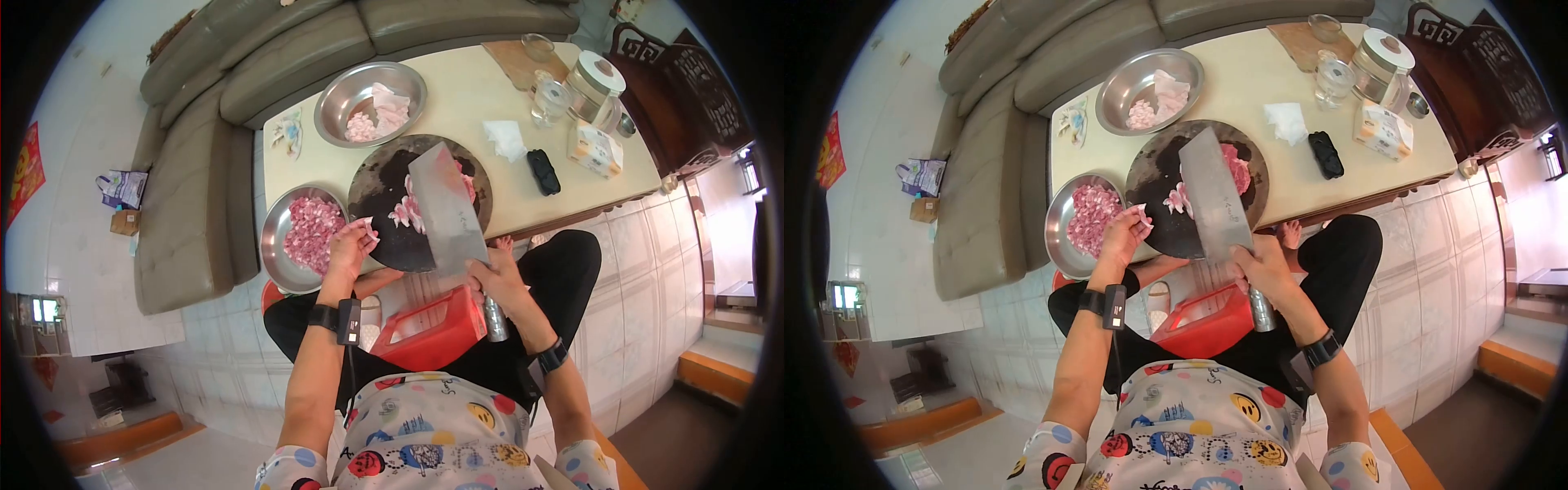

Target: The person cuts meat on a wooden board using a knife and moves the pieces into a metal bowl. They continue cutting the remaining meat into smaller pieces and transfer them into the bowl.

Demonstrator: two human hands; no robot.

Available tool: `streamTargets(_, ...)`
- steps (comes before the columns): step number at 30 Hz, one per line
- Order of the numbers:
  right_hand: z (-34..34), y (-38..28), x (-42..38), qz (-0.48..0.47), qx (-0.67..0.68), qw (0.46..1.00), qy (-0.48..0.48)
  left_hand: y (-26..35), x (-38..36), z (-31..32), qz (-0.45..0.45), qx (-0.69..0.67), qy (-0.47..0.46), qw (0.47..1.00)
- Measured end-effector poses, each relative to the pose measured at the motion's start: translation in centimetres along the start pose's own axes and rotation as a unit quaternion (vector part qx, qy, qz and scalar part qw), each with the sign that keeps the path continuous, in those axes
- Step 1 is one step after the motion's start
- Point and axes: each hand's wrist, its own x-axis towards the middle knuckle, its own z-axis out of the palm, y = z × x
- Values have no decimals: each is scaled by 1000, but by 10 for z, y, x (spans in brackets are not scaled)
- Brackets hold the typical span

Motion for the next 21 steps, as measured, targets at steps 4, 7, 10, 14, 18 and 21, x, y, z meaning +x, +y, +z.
streamTargets(4, -18, -22, -17, 24, 5, 999, 34, 8, 10, 6, -19, 1, -14, 1000)
streamTargets(7, -34, -26, -22, 35, 28, 998, 53, 10, 16, 12, -19, 53, 14, 998)
streamTargets(10, -32, -23, -17, 41, 91, 991, 84, -1, 26, 9, 167, 301, 24, 939)
streamTargets(14, -28, -19, -4, 44, 165, 981, 96, 5, 15, 19, 350, 525, 116, 767)
streamTargets(18, -30, -15, -1, 41, 169, 981, 89, -4, 3, 28, 446, 534, 70, 715)
streamTargets(21, -28, -14, -2, 43, 158, 984, 67, -18, -3, 41, 411, 535, 72, 735)
